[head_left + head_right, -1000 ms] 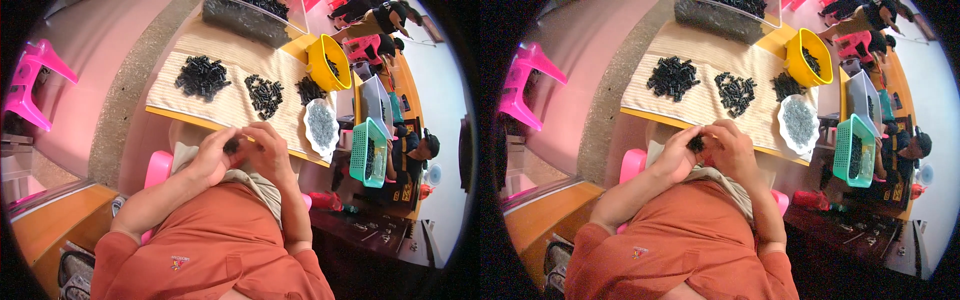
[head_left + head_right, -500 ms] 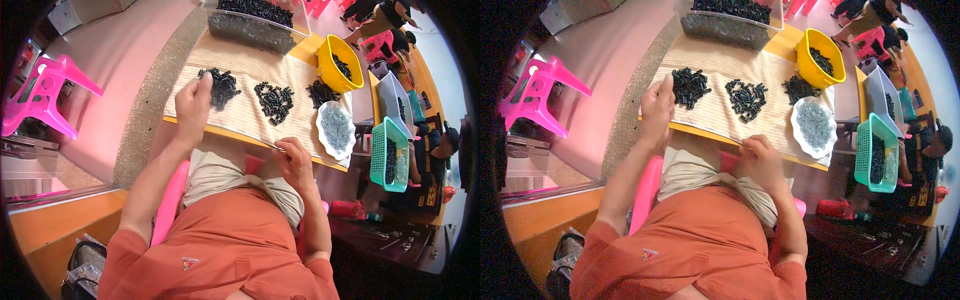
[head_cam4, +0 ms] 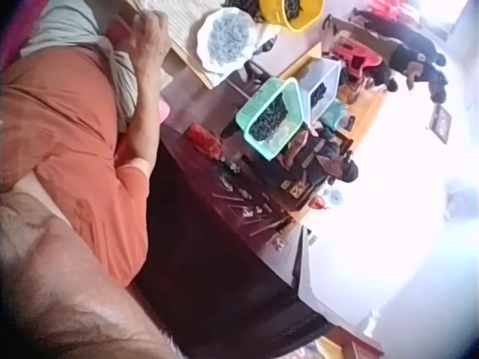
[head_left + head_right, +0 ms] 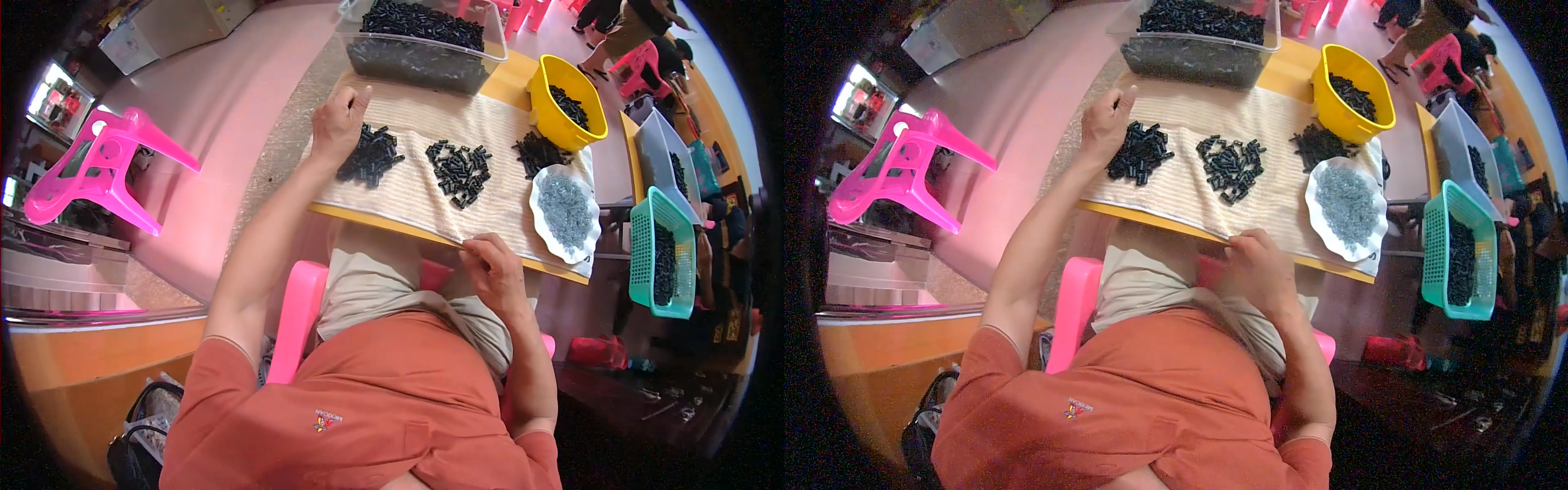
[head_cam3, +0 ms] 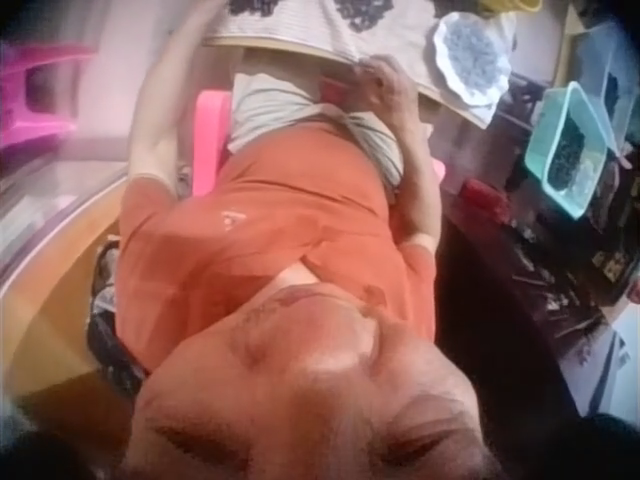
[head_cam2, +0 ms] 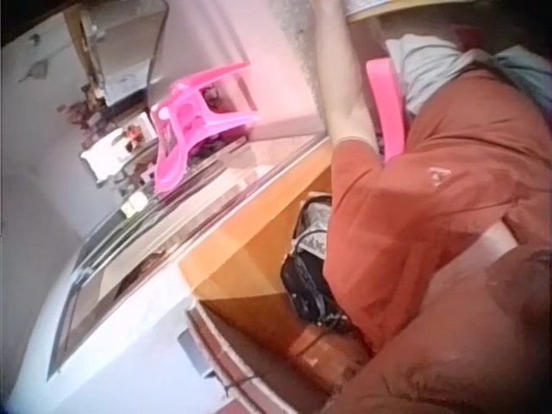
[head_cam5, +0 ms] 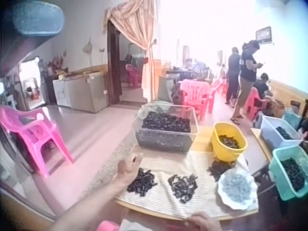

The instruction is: The person sorts plastic pieces and metal pins on the table, then assembles components by picking up the pins and inserting them into the plastic pieces by hand.

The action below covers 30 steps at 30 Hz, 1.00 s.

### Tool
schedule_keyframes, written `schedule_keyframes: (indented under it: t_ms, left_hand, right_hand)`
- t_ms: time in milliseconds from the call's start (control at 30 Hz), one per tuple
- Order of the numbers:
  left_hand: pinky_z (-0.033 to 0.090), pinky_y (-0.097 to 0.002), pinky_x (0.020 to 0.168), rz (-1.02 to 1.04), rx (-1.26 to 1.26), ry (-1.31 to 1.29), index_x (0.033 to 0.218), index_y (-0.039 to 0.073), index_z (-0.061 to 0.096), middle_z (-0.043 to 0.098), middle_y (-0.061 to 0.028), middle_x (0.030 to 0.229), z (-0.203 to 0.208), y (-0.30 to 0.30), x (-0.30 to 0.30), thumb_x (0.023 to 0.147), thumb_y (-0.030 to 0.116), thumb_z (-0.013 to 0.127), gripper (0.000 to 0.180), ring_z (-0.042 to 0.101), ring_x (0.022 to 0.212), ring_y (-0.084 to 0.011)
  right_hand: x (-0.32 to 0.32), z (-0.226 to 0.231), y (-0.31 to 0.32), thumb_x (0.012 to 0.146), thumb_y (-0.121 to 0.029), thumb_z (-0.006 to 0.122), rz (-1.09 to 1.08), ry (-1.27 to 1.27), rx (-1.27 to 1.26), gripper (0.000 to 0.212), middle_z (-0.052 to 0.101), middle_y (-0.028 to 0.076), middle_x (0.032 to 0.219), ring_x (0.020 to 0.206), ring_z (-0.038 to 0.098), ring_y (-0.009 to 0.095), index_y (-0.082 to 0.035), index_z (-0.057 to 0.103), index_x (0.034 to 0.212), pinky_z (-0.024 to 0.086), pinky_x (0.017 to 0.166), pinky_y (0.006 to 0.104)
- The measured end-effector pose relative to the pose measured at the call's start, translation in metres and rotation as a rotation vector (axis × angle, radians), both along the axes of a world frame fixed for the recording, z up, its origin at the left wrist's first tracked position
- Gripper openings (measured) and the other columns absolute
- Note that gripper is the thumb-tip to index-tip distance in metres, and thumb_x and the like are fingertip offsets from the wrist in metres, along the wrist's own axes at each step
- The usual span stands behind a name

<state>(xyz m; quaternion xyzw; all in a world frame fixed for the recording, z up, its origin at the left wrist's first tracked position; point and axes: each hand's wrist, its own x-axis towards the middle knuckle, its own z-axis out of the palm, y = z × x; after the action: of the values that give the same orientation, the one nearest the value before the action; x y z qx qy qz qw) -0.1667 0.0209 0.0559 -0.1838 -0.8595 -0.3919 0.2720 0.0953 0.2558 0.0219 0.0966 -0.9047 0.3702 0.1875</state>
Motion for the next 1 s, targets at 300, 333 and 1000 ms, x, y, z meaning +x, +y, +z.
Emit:
schedule_keyframes:
  t_ms: [300, 333, 1000]
  left_hand:
    - [0.047, -0.0457, 0.067, -0.119, -0.055, -0.043, 0.083, 0.003, 0.060, 0.063, -0.0204, 0.078, -0.011, 0.004, -0.007, 0.096, 0.047, 0.057, 0.046, 0.063, 0.078, -0.0405]
    - [0.048, -0.0447, 0.067, -0.136, -0.026, -0.073, 0.085, 0.003, 0.061, 0.063, -0.0201, 0.078, -0.014, 0.004, -0.008, 0.096, 0.046, 0.057, 0.045, 0.063, 0.078, -0.0400]
    - [0.051, -0.0304, 0.075, -0.317, 0.218, -0.234, 0.093, -0.001, 0.072, 0.072, -0.0131, 0.081, -0.021, 0.003, -0.012, 0.098, 0.051, 0.053, 0.056, 0.069, 0.080, -0.0188]
  right_hand:
    - [0.001, -0.003, 0.002, 0.086, -0.003, 0.069, 0.007, -0.055, -0.036, 0.012, 0.065, 0.010, 0.089, 0.069, 0.062, 0.020, -0.002, 0.066, 0.098, 0.049, 0.061, 0.0285]
    - [0.001, -0.003, 0.002, 0.086, -0.003, 0.069, 0.016, -0.070, -0.053, 0.012, 0.064, 0.010, 0.089, 0.069, 0.062, 0.020, -0.002, 0.067, 0.098, 0.049, 0.061, 0.0282]
    - [0.002, -0.006, 0.002, 0.086, -0.012, 0.068, -0.016, -0.161, -0.088, 0.012, 0.065, 0.013, 0.092, 0.082, 0.065, 0.034, -0.005, 0.068, 0.095, 0.052, 0.071, 0.0388]
